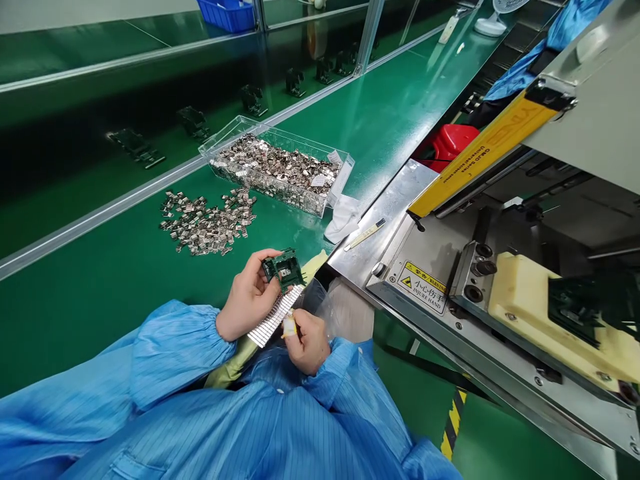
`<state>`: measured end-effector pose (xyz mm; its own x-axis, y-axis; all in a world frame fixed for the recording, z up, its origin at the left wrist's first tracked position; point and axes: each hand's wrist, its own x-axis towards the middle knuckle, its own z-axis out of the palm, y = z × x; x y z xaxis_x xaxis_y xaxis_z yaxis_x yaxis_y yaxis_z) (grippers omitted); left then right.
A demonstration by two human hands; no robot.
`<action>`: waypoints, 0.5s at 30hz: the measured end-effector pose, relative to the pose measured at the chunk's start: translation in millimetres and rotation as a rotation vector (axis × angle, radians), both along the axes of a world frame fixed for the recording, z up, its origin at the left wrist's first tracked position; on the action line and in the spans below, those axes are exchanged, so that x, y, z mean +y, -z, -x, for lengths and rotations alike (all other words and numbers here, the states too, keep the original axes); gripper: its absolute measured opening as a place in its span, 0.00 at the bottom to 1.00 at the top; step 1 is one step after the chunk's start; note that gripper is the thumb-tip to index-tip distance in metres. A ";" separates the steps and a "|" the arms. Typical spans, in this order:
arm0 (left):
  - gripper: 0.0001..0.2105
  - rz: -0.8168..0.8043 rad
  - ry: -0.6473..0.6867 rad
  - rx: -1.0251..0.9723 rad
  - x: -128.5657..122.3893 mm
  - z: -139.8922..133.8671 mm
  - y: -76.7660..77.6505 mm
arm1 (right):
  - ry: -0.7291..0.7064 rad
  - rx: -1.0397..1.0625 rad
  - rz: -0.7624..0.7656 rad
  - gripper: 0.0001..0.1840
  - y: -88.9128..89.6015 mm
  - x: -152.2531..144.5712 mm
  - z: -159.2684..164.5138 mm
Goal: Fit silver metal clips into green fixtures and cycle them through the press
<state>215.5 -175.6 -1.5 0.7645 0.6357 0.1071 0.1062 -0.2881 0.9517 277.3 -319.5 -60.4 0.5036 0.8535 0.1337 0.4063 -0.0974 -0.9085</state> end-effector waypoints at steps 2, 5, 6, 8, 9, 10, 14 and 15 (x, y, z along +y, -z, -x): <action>0.19 -0.003 0.002 -0.002 0.0 0.0 0.1 | -0.031 -0.016 0.017 0.11 -0.1 -1.1 -1.4; 0.20 0.000 0.003 -0.005 0.1 0.1 1.9 | -0.070 -0.039 0.067 0.11 0.6 -1.5 -4.6; 0.20 0.006 0.003 -0.007 0.2 0.1 2.9 | -0.082 -0.045 0.087 0.10 1.2 -1.4 -6.2; 0.20 0.020 0.002 -0.013 0.6 0.4 5.6 | -0.101 -0.051 0.127 0.07 2.3 -1.4 -10.4; 0.20 0.029 0.000 -0.015 1.0 0.6 7.1 | -0.108 -0.051 0.145 0.06 2.6 -1.7 -12.9; 0.20 0.039 -0.004 -0.017 1.5 0.8 8.6 | -0.112 -0.049 0.161 0.07 2.5 -2.4 -15.5; 0.20 0.105 -0.019 -0.033 3.4 1.8 13.8 | -0.130 -0.018 0.211 0.09 -3.2 -7.8 -23.8; 0.20 0.126 -0.022 -0.041 3.7 1.9 14.6 | -0.139 -0.008 0.220 0.10 -5.1 -9.5 -24.9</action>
<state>213.6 -171.8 -16.1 0.7468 0.6627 0.0563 0.0715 -0.1642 0.9838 302.3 -328.9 -55.3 0.3792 0.9234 -0.0595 0.4367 -0.2354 -0.8683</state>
